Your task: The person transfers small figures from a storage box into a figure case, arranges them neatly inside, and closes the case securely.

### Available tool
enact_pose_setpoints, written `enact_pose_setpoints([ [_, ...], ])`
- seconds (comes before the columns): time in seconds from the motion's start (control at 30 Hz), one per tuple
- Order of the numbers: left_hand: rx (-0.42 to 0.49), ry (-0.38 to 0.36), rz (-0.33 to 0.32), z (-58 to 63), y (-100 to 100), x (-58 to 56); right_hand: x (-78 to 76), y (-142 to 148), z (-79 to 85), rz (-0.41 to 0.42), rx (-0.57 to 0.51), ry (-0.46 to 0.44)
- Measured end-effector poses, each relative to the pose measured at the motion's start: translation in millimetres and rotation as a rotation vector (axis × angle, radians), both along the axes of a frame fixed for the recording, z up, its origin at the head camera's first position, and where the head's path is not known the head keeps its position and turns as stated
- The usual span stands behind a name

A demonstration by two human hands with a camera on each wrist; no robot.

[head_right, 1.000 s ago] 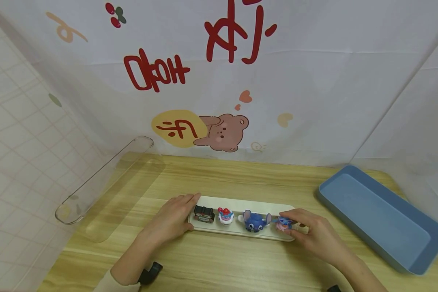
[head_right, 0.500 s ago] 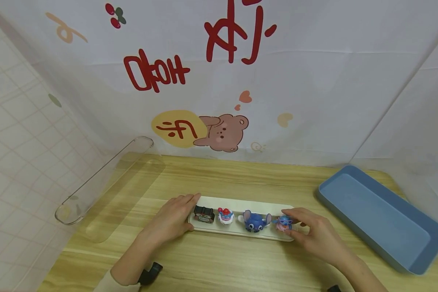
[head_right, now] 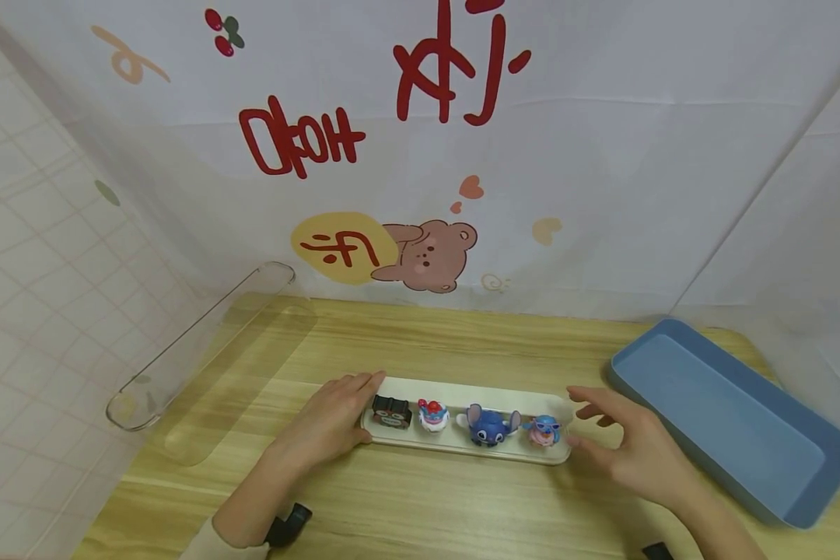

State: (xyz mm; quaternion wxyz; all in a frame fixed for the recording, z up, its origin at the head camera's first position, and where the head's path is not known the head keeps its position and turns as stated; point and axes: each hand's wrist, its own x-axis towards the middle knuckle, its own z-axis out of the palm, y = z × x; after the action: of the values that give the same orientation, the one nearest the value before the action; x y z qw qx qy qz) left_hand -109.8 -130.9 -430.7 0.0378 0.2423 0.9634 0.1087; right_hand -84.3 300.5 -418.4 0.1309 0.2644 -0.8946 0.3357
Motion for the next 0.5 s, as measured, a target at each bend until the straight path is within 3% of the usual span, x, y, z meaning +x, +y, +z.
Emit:
enact_pose_setpoints([
  [0.5,-0.015,0.016,-0.002,-1.1,-0.1,0.6,-1.5,18.9,-7.1,-0.064,-0.012,-0.040],
])
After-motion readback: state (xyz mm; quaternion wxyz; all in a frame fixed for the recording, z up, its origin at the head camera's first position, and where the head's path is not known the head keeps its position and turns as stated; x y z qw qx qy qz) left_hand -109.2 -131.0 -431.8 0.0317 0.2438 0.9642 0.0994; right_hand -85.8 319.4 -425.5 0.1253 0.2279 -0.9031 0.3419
